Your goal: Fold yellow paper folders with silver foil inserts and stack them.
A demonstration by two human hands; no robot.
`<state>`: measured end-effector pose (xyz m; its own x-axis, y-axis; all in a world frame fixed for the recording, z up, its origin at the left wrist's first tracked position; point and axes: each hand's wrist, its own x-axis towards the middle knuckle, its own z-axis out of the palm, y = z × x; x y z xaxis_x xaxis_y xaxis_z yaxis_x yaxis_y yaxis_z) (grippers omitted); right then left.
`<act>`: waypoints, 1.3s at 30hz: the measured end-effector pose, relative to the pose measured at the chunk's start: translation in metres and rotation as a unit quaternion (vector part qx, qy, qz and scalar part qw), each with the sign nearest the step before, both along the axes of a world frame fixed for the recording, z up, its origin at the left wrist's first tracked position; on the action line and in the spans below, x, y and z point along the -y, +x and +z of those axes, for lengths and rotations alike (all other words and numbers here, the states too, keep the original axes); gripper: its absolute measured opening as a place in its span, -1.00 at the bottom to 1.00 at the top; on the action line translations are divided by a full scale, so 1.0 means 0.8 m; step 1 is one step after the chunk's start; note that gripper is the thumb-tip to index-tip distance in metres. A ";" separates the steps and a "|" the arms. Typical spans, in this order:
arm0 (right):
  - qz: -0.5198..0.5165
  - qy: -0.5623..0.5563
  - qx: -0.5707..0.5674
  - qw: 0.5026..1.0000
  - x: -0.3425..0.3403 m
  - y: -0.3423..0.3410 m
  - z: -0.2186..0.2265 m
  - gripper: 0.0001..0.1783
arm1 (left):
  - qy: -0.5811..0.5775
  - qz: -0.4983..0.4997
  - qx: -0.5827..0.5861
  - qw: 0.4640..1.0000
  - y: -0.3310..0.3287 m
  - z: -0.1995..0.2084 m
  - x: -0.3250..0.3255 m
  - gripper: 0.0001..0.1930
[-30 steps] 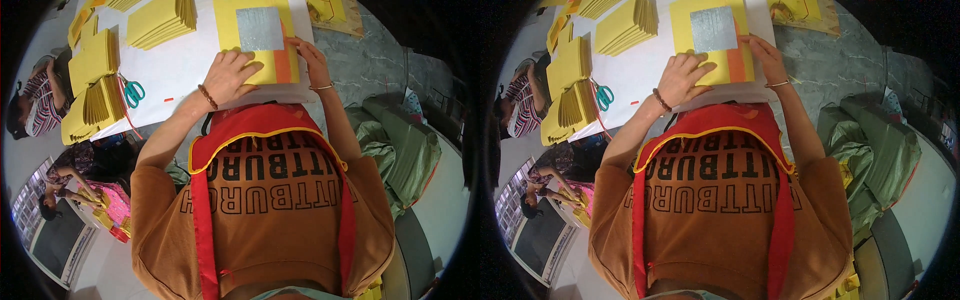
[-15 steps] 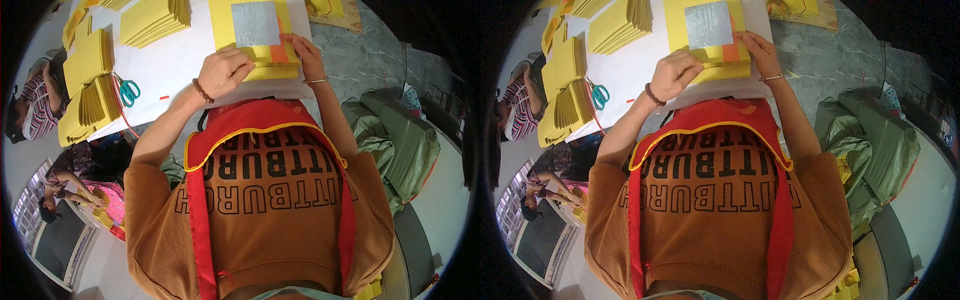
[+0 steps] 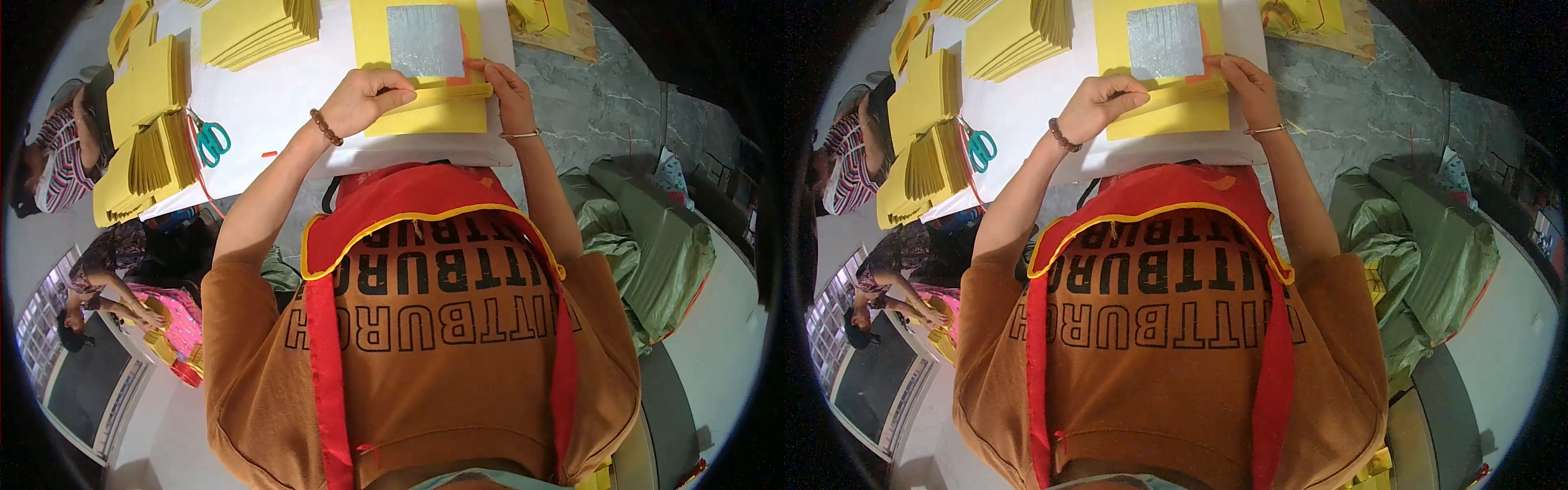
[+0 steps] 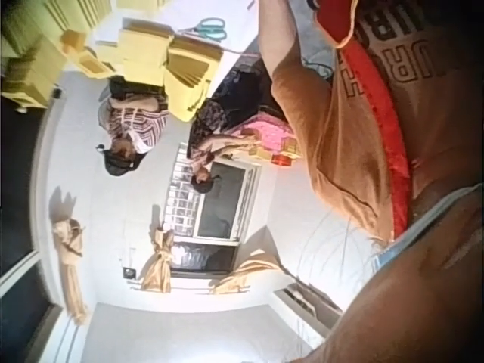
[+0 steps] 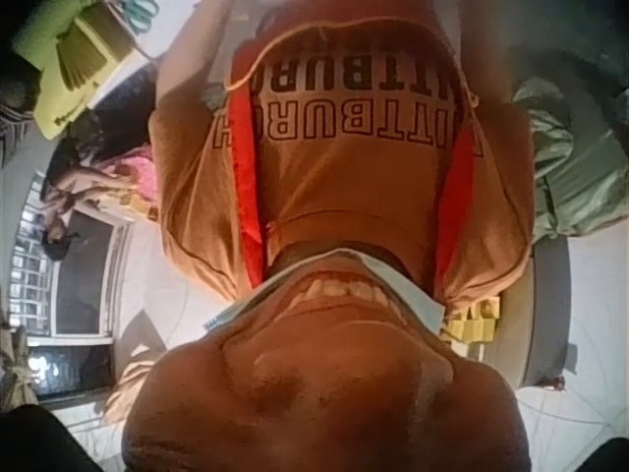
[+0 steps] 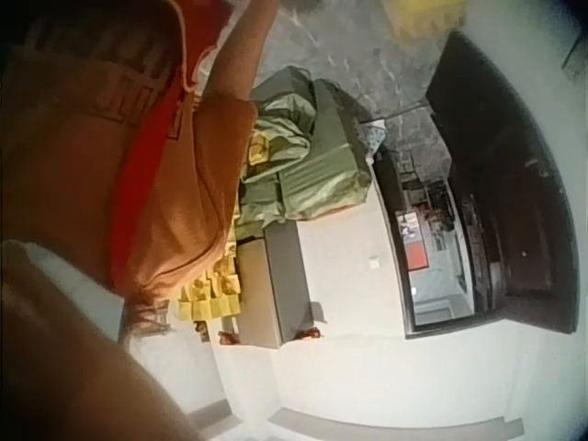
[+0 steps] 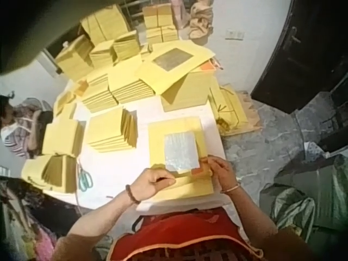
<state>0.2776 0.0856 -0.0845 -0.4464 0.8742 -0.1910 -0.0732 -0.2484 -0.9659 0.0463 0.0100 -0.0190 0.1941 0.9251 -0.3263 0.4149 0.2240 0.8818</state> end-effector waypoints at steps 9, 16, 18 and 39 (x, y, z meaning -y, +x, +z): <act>0.005 -0.007 0.011 1.000 -0.002 0.002 -0.002 -0.71 | -0.003 0.013 0.009 1.000 0.000 -0.005 -0.002 -0.79; 0.022 -0.028 0.001 0.999 -0.004 0.005 0.002 -0.75 | 0.013 0.011 0.006 1.000 0.001 -0.006 -0.003 -0.78; 0.055 0.021 -0.010 0.998 -0.006 0.011 -0.004 -0.77 | 0.000 0.019 -0.009 1.000 0.000 -0.008 -0.004 -0.79; 0.111 0.464 0.160 0.864 0.000 0.027 0.064 -0.68 | 0.420 -0.060 -0.369 0.827 -0.029 -0.004 0.035 -0.60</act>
<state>0.2994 0.0854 -0.0334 -0.6764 0.6178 0.4011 0.1849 0.6695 -0.7194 0.0233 -0.0178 -0.0226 0.3362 0.8737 0.3517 0.8844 -0.4212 0.2010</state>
